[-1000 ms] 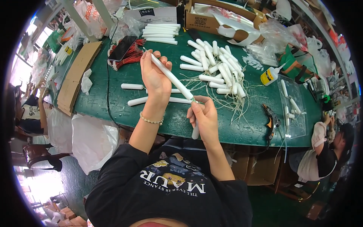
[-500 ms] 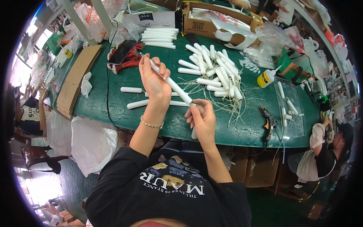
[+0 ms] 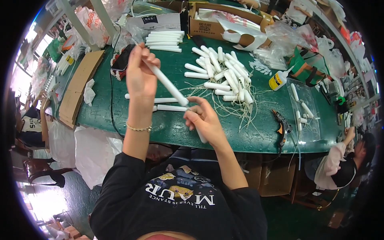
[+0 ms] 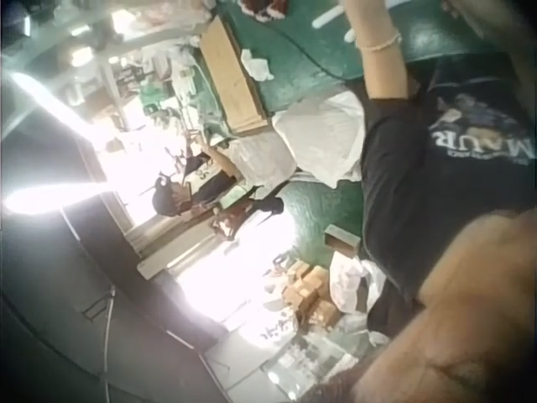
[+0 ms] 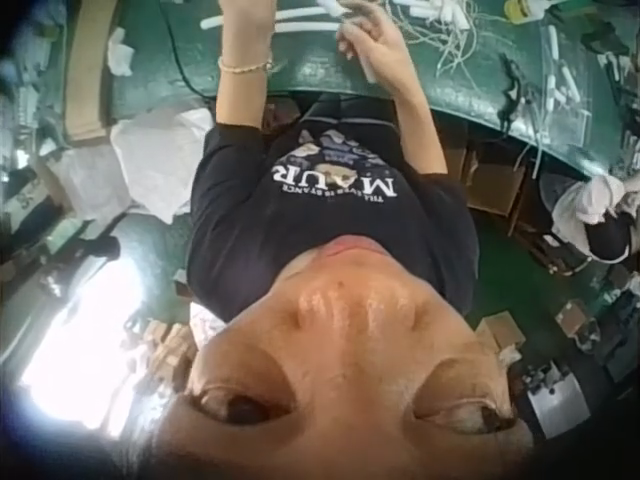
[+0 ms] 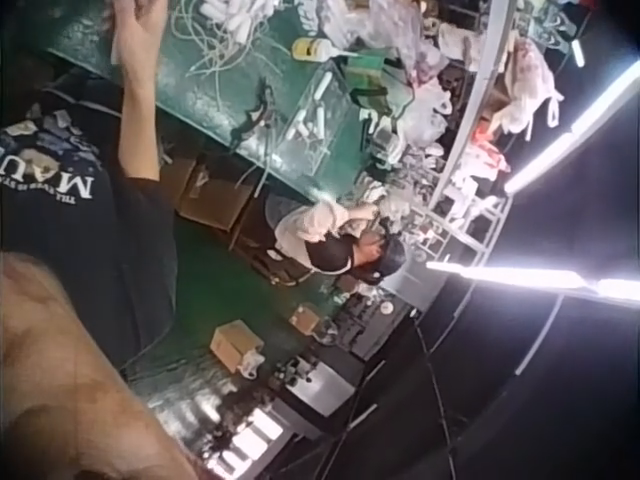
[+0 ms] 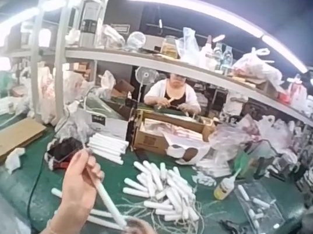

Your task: The worker is manually assembling small white cylindrical components with long thin wires attached.

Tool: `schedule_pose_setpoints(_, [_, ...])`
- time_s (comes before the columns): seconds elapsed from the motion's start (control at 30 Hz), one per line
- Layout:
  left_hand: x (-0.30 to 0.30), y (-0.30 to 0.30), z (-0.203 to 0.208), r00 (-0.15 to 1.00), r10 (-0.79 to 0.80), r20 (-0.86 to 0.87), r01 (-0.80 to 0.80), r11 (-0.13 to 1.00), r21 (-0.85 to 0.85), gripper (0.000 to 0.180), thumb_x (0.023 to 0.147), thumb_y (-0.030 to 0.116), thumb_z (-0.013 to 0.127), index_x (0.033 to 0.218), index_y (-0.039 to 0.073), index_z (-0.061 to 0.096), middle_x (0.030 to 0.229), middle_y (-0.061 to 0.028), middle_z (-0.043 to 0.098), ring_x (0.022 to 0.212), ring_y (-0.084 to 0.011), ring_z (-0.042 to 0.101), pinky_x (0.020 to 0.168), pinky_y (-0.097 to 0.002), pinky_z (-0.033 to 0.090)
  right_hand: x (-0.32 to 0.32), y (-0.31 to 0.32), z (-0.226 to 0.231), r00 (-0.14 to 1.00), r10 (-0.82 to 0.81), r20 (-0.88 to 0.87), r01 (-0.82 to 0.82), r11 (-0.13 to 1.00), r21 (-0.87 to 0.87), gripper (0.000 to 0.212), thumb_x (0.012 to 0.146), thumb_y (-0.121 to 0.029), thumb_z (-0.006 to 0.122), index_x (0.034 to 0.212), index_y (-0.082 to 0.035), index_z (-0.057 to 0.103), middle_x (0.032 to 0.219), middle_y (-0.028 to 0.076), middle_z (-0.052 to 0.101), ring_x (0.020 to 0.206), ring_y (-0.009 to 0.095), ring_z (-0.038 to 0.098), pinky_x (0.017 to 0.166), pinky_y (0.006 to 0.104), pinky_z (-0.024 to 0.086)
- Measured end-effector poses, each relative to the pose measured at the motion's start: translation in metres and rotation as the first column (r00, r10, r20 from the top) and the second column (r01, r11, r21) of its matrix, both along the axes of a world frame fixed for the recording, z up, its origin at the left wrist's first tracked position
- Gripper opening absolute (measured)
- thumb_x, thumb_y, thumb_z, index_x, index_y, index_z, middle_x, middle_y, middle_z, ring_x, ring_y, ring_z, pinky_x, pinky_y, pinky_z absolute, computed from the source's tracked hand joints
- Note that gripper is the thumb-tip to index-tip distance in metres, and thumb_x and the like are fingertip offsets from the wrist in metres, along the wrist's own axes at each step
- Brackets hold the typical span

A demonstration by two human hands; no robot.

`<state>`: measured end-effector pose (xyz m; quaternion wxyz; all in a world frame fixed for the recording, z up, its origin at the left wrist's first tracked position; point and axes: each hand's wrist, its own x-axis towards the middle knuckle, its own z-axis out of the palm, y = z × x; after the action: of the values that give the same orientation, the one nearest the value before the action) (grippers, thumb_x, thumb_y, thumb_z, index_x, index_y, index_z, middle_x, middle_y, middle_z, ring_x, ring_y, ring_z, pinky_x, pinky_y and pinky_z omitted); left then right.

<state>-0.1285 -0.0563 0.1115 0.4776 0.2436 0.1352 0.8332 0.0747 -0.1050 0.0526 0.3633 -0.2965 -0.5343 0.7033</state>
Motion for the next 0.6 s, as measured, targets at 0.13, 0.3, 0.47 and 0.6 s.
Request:
schedule_pose_setpoints(0.13, [-0.011, -0.018, 0.056, 0.96, 0.151, -0.238, -0.122, 0.984, 0.132, 0.02, 0.098, 0.02, 0.047, 0.106, 0.002, 0.053, 0.064, 0.0001, 0.046, 0.058, -0.0095, 0.043, 0.054, -0.0255, 0.038, -0.012, 0.001, -0.004, 0.998, 0.065, -0.023, -0.063, 0.995, 0.077, 0.051, 0.089, -0.009, 0.057, 0.134, 0.001, 0.035, 0.111, 0.013, 0.057, 0.099, 0.018, 0.059, 0.087, 0.0293, 0.046])
schedule_pose_setpoints(0.3, [-0.023, -0.026, 0.099, 0.824, 0.413, -0.388, -0.232, 0.87, 0.435, 0.018, 0.095, 0.014, 0.051, 0.108, 0.001, 0.056, 0.061, 0.0002, 0.046, 0.051, -0.0073, 0.039, 0.046, -0.0223, 0.034, -0.011, -0.003, -0.021, 0.998, 0.004, -0.064, 0.005, 0.991, 0.134, 0.044, 0.09, -0.011, 0.057, 0.129, 0.002, 0.04, 0.111, 0.013, 0.057, 0.097, 0.018, 0.059, 0.085, 0.0286, 0.048])
schedule_pose_setpoints(0.47, [-0.013, -0.014, 0.078, 0.413, 0.711, -0.569, -0.494, 0.7, 0.517, 0.014, 0.092, 0.014, 0.057, 0.099, 0.004, 0.063, 0.055, -0.0003, 0.051, 0.044, -0.0071, 0.043, 0.041, -0.0223, 0.033, 0.0, -0.005, -0.032, 0.998, -0.043, -0.036, 0.045, 0.997, 0.06, 0.03, 0.091, -0.01, 0.055, 0.118, 0.003, 0.051, 0.098, 0.011, 0.062, 0.085, 0.015, 0.061, 0.076, 0.0268, 0.05])
schedule_pose_setpoints(0.6, [0.001, 0.015, 0.006, 0.083, 0.593, -0.801, -0.379, 0.762, 0.525, 0.016, 0.081, 0.007, 0.067, 0.096, 0.01, 0.068, 0.074, -0.0098, 0.066, 0.054, -0.0178, 0.06, 0.049, -0.0272, 0.047, 0.013, -0.006, -0.035, 0.994, -0.106, -0.005, 0.106, 0.992, 0.065, 0.024, 0.092, -0.01, 0.054, 0.112, 0.002, 0.056, 0.09, 0.008, 0.063, 0.079, 0.013, 0.06, 0.072, 0.0243, 0.049])
